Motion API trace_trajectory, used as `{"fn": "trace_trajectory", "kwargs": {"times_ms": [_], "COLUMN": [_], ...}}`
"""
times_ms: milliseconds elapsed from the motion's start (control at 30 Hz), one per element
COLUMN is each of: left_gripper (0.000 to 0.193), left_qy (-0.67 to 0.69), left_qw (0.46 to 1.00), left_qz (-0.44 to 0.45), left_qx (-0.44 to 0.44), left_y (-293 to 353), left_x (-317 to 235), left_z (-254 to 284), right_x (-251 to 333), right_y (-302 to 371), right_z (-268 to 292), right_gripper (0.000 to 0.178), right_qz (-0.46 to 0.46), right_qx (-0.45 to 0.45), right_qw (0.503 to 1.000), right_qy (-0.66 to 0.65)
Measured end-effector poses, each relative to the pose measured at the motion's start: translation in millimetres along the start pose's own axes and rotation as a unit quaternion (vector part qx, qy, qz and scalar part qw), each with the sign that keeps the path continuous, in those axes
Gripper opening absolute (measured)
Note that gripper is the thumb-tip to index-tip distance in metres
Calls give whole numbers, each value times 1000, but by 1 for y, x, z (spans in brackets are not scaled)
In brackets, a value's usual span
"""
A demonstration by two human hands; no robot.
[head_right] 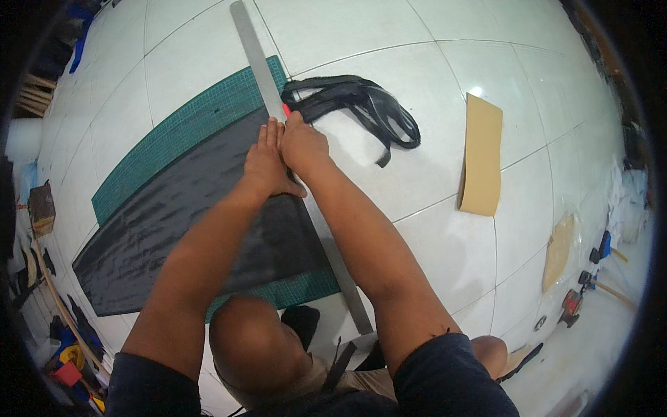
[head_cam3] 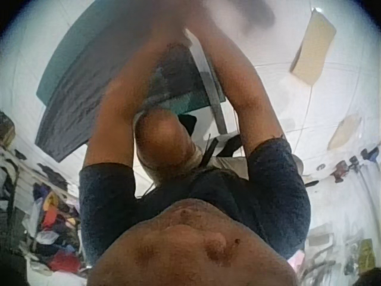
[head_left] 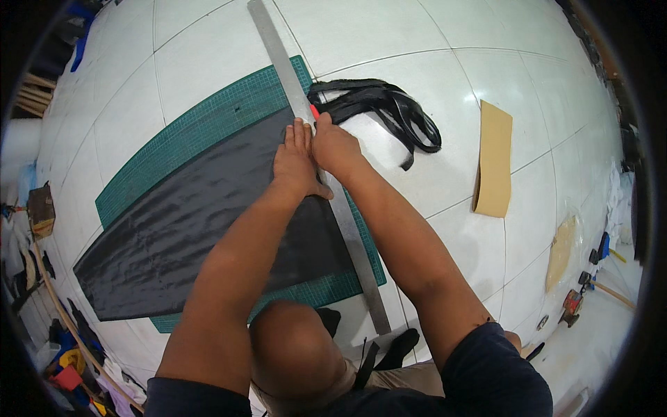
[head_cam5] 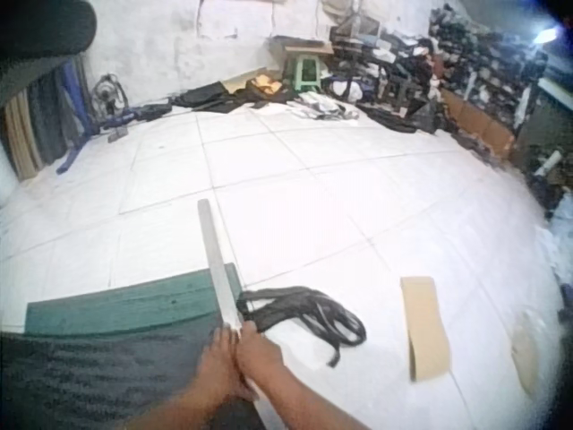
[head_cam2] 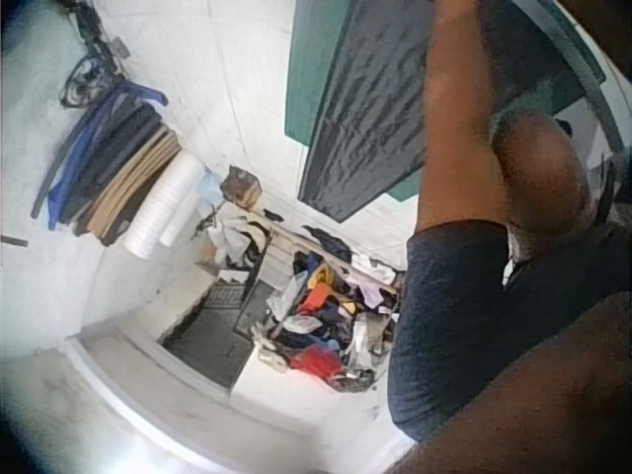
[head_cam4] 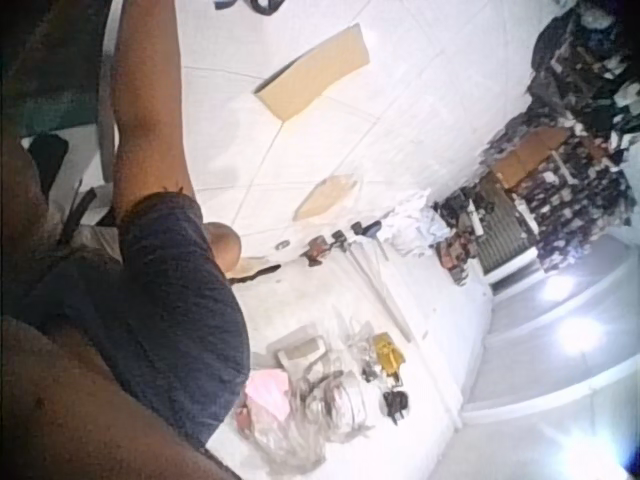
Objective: The person cuts a large piece of dark fabric using a utility knife and a long metal ruler on a cutting mat, using a rectangular template to measure and cut several smaller rectangular sections.
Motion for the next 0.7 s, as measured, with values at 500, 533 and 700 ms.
{"fn": "trace_trajectory", "kwargs": {"times_ms": [500,533,700], "left_gripper": [161,161,160], "left_qy": [-11,-10,-21], "left_qw": [999,999,999], "left_qz": [29,25,16], "left_qx": [-29,-27,-19], "left_y": [3,4,-2], "left_x": [13,11,1], "left_z": [-5,-6,2], "right_x": [-18,-19,-45], "right_y": [45,28,-76], "right_z": [20,18,5], "right_gripper": [29,31,25], "right_qz": [12,32,1], "right_qx": [2,-13,-25], "right_qw": [999,996,805], "right_qy": [-38,-83,-592]}}
Point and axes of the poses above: each hand's wrist, its own y-axis away from the middle knuckle, its own z-axis out of the back of the hand, x = y × z, the point moved 9 cm from there along -y, towards the middle knuckle, and after that the axes turned 5 degrees about -y, right-handed, at the moved point
